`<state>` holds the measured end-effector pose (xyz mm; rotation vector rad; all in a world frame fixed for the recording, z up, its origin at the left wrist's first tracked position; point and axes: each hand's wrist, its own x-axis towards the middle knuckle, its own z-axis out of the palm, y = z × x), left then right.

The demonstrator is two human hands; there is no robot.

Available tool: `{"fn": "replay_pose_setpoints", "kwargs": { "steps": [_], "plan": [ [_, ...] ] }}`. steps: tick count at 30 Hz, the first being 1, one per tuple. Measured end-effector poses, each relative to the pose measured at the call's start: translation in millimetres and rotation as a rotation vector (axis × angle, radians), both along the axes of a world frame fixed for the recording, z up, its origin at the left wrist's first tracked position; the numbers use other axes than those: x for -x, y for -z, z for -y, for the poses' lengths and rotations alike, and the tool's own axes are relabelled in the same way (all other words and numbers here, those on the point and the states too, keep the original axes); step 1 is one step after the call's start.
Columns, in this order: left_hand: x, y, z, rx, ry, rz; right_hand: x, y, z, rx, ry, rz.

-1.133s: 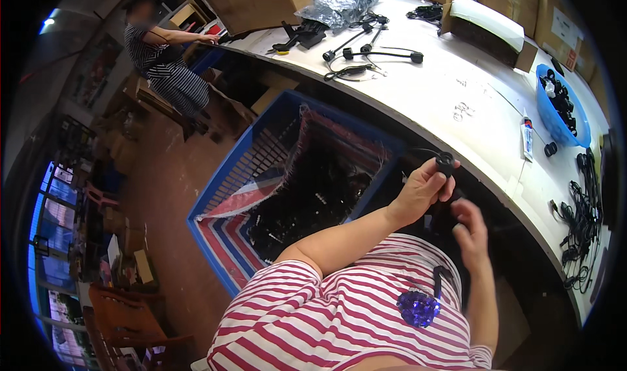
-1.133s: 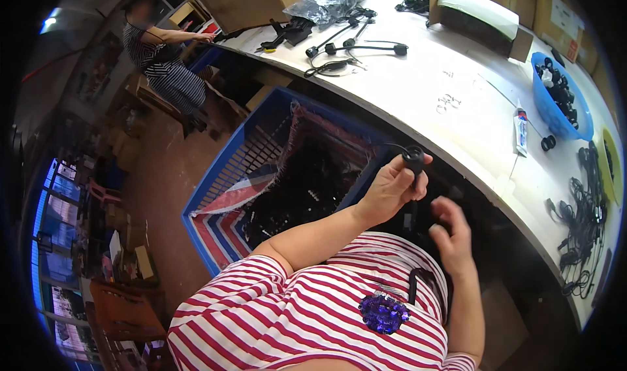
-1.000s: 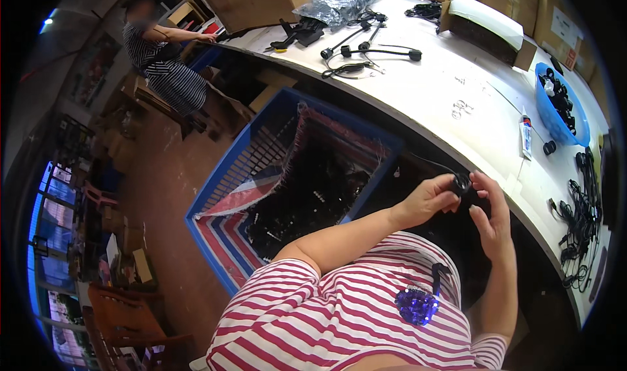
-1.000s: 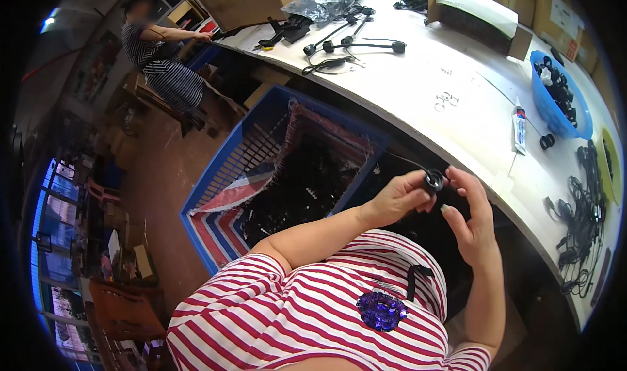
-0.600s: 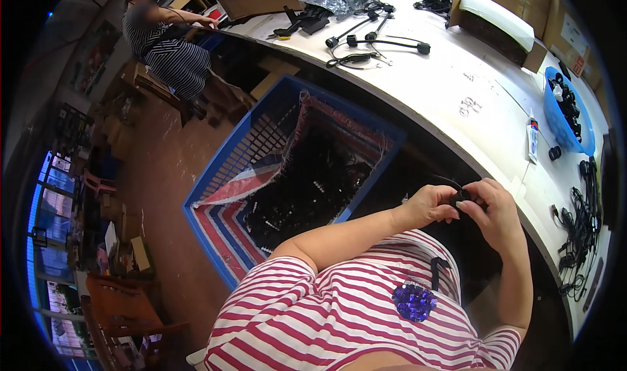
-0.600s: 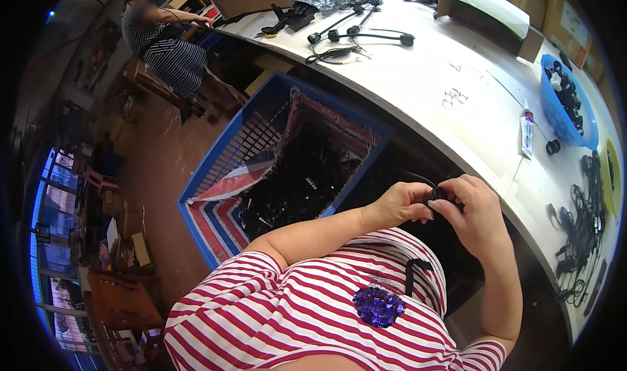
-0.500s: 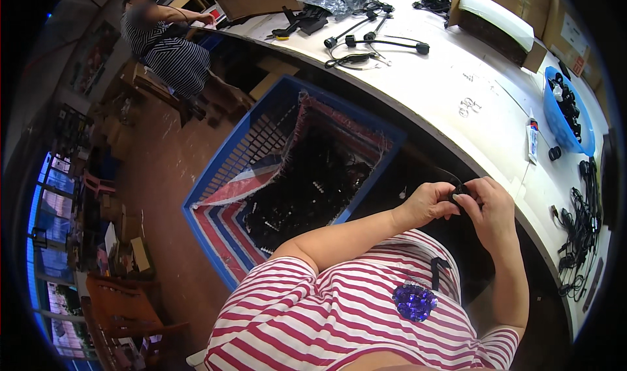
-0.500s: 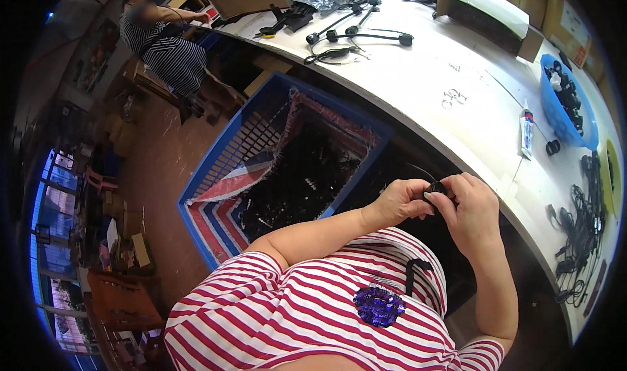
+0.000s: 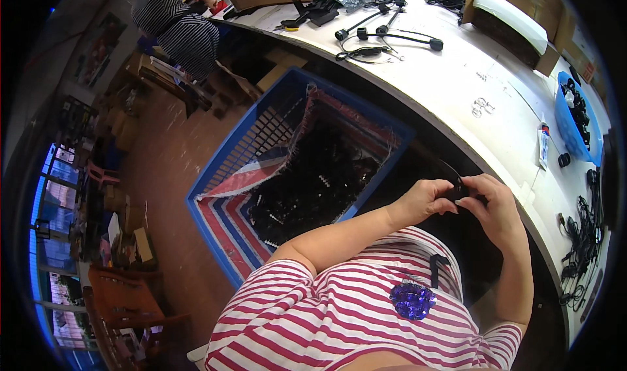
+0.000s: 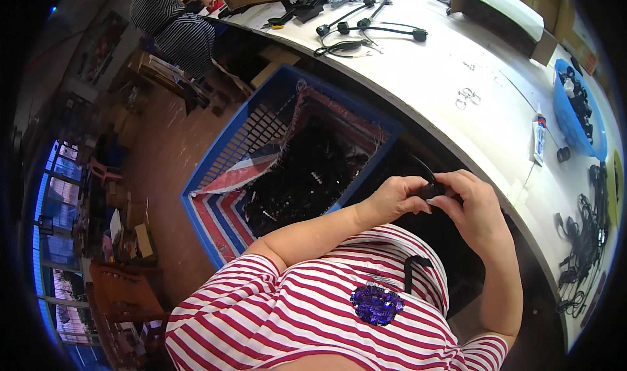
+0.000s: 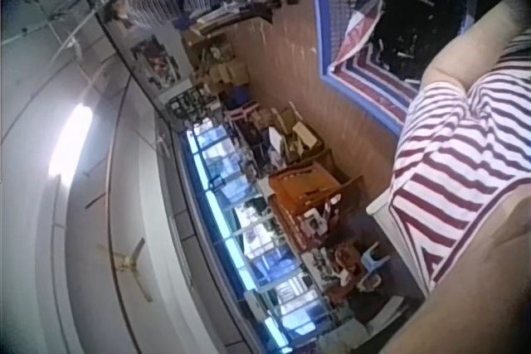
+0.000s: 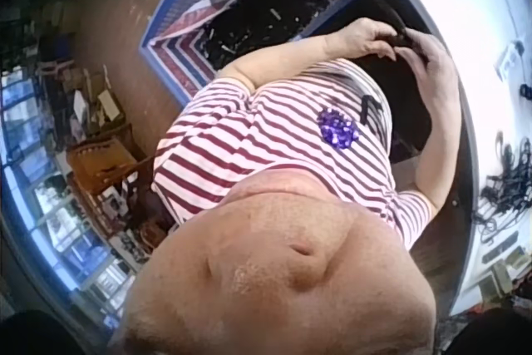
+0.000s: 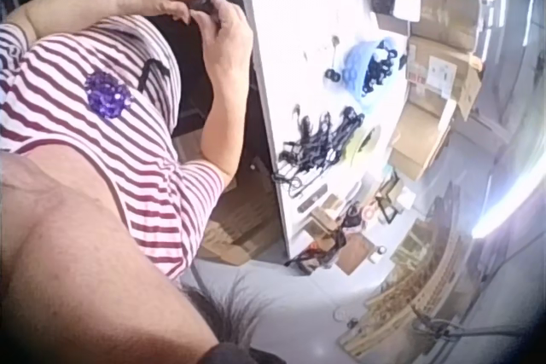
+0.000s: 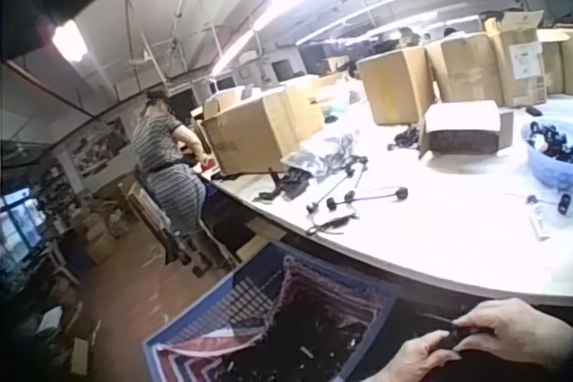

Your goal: The person assembles small electronic components at a workbench. They repeatedly pick up a small cylindrical device, apply adhesive from a tube to its interior, and attach a black circular cap. The person handles multiple units one at a time, placing finished items into a blue bin.

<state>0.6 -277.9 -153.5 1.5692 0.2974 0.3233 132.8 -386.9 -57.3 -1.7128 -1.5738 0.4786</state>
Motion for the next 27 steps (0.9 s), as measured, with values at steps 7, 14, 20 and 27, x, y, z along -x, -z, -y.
{"fn": "replay_pose_setpoints", "kwargs": {
  "steps": [7,14,20,27],
  "plan": [
    [0.4,-6.7,12.3,-0.198,-0.030,0.175,1.8,-3.4,0.9,0.123,0.067,0.117],
    [-2.6,-11.2,3.4,0.259,-0.138,0.388,7.6,21.5,10.0,-0.092,0.024,-0.190],
    [-10.6,-21.1,1.9,0.466,-0.179,0.719,5.7,144.4,20.5,0.439,-0.057,-0.385],
    [-16.8,-16.3,0.8,0.388,-0.192,0.654,-13.5,239.3,20.1,0.228,0.034,-0.266]
  ]
}}
